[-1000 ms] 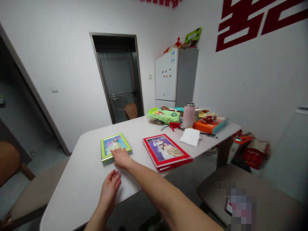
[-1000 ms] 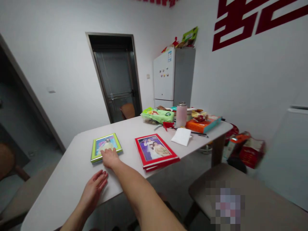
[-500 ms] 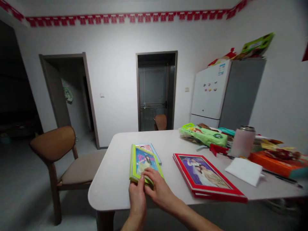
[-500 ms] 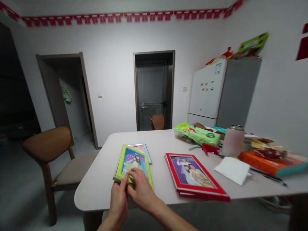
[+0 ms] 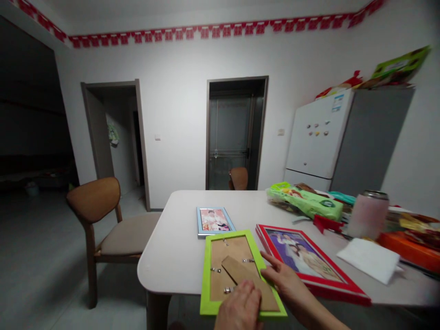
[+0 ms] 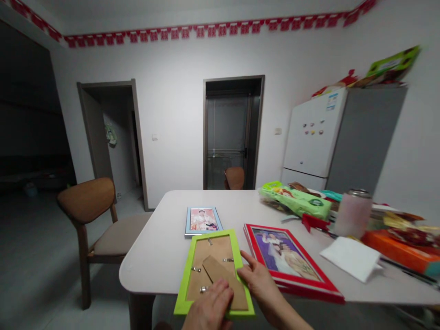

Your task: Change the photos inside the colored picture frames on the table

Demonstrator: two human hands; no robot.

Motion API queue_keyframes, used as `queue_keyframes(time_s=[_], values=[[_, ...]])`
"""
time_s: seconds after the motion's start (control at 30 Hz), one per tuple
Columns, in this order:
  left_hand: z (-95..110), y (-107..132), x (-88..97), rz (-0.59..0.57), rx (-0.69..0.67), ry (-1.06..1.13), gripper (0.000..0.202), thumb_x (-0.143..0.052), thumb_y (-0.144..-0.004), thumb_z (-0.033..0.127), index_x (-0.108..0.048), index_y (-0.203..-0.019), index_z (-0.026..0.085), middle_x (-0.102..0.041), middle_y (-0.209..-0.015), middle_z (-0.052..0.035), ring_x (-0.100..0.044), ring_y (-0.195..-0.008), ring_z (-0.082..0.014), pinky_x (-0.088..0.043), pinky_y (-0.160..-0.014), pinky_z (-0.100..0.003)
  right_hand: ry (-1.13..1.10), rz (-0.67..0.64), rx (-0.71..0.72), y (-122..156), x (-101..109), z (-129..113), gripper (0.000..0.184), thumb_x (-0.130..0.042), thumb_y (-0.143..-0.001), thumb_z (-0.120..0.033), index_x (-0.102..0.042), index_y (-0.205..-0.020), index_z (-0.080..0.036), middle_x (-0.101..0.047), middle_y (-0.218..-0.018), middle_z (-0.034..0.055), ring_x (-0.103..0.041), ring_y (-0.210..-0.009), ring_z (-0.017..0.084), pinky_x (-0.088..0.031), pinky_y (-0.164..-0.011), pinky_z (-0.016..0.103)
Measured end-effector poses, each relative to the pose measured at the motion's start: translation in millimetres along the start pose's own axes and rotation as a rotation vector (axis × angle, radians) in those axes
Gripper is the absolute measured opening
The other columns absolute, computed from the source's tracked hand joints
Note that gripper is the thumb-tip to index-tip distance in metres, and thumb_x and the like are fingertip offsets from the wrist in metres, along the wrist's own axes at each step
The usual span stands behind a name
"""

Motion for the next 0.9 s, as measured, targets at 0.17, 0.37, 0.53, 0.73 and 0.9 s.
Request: queue_keyframes(time_s=[0.17,0.37,0.53,0.73,0.9], values=[[-24,19,14.1,-0.09,0.205,-0.144,0.065,-0.066,-0.055,0.017,-0.044,-0.116,0.014,-0.04,-0.124,-0.0175,-0.035,-0.114,-0.0314,-0.027,-0.095,-0.049,0.241,-0.159,0.026,-15,3,20,0.054,-0.048,-0.057,-0.02,-0.05,-0.11,-0.011,-0.066,-0.076,0.0055,-0.06,-0.064,0.018,-0.044,-0.058,0.026],[-30,29,31.4,-0.112,0.192,-0.151,0.05,-0.067,-0.059,0.022,-0.05,-0.106,0.017,-0.044,-0.122,-0.0138,-0.035,-0.115,-0.028,-0.023,-0.096,-0.05,0.626,-0.173,0.183,-21,0,22,0.032,-0.044,-0.059,-0.016,-0.06,-0.086,-0.013,-0.065,-0.081,0.0088,-0.059,-0.072,0.018,-0.041,-0.064,0.024],[-34,33,32.0,-0.071,0.175,-0.148,0.037,-0.065,-0.06,0.019,-0.053,-0.095,0.018,-0.048,-0.118,-0.0128,-0.039,-0.113,-0.0273,-0.024,-0.095,-0.051,0.899,-0.186,0.233,-26,-6,24,0.023,-0.047,-0.06,-0.018,-0.061,-0.077,-0.013,-0.062,-0.078,0.0106,-0.056,-0.071,0.019,-0.039,-0.063,0.024],[-42,37,35.1,-0.044,0.151,-0.082,0.053,-0.065,-0.059,0.02,-0.047,-0.109,0.016,-0.05,-0.117,-0.0142,-0.04,-0.112,-0.0269,-0.024,-0.096,-0.049,0.968,-0.191,0.381,-34,-20,18,0.025,-0.046,-0.063,-0.015,-0.062,-0.082,-0.015,-0.056,-0.089,0.0093,-0.054,-0.081,0.017,-0.036,-0.072,0.023],[-42,36,35.8,-0.068,0.184,-0.102,0.061,-0.066,-0.059,0.018,-0.042,-0.115,0.014,-0.048,-0.118,-0.0149,-0.039,-0.113,-0.0263,-0.023,-0.097,-0.049,1.069,-0.146,0.339,-41,-27,17,0.024,-0.042,-0.072,-0.022,-0.064,-0.081,-0.017,-0.053,-0.085,0.0076,-0.054,-0.072,0.014,-0.036,-0.066,0.022]])
Point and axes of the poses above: each hand's wrist, its own y-axis away from the middle knuckle, its own x-axis out of the back of the hand, z = x × y, the point moved 2 cm from there along -y, towards the middle knuckle
